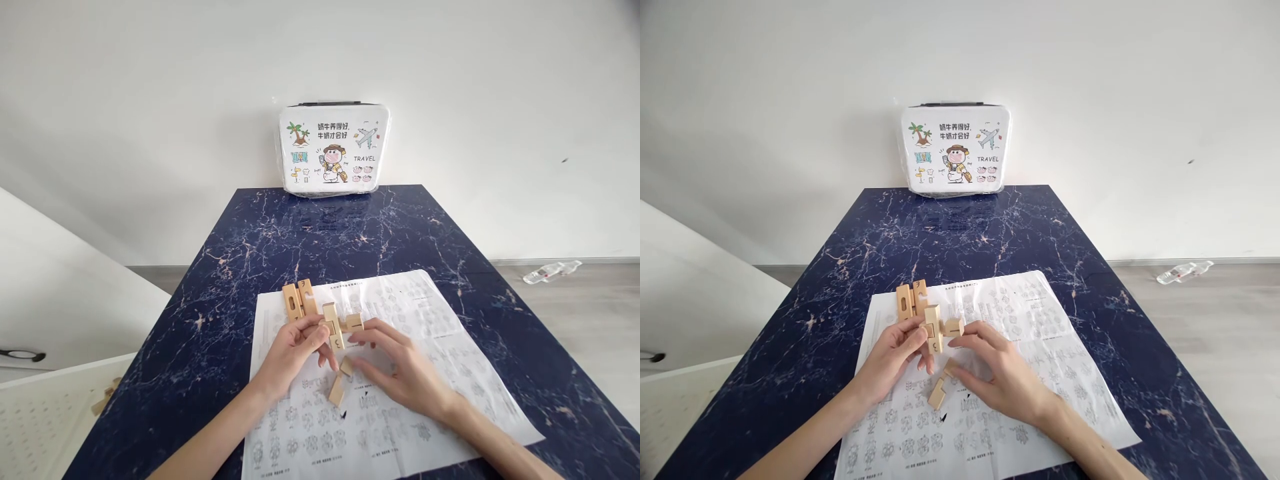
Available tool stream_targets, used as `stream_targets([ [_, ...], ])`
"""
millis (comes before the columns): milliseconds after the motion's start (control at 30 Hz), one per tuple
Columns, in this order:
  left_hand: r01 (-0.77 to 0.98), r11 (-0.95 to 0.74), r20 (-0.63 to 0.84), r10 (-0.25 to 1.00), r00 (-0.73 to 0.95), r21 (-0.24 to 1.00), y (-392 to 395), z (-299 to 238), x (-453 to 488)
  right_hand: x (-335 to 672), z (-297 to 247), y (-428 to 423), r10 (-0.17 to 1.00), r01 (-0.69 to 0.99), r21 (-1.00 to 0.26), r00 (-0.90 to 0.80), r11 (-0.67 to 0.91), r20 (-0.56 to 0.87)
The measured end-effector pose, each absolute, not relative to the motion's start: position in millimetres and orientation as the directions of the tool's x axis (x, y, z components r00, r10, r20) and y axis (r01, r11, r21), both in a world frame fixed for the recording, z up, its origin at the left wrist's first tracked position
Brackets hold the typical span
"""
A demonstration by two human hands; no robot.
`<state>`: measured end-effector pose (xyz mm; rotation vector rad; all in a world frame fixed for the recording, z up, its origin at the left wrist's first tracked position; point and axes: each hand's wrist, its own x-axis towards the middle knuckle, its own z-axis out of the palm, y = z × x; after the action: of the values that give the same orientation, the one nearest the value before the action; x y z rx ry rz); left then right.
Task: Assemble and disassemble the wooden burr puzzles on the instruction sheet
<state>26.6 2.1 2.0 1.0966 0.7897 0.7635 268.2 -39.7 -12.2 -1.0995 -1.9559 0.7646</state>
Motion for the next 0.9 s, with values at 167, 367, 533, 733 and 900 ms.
stream_targets([
  [167, -0.158, 0.282, -0.163, 0.838, 0.52, 0.946, 3, 3, 28, 267, -15, -40, 0.794, 0.478, -0.674, -0.539, 0.563, 0.281],
  [367, -0.159, 0.284, -0.171, 0.85, 0.498, 0.946, 1, 3, 30, 268, -16, -35, 0.784, 0.475, -0.651, -0.526, 0.592, 0.329],
  [533, -0.164, 0.28, -0.172, 0.863, 0.475, 0.946, 0, 6, 32, 273, -18, -35, 0.892, 0.568, -0.689, -0.308, 0.451, 0.331],
  [733, -0.058, 0.247, -0.19, 0.858, 0.476, 0.967, 1, 17, 32, 276, -17, -34, 0.95, 0.545, -0.783, -0.093, 0.299, 0.298],
  [900, 0.054, 0.232, -0.229, 0.852, 0.472, 0.971, -5, 16, 33, 275, -10, -35, 0.937, 0.492, -0.798, -0.156, 0.347, 0.311],
])
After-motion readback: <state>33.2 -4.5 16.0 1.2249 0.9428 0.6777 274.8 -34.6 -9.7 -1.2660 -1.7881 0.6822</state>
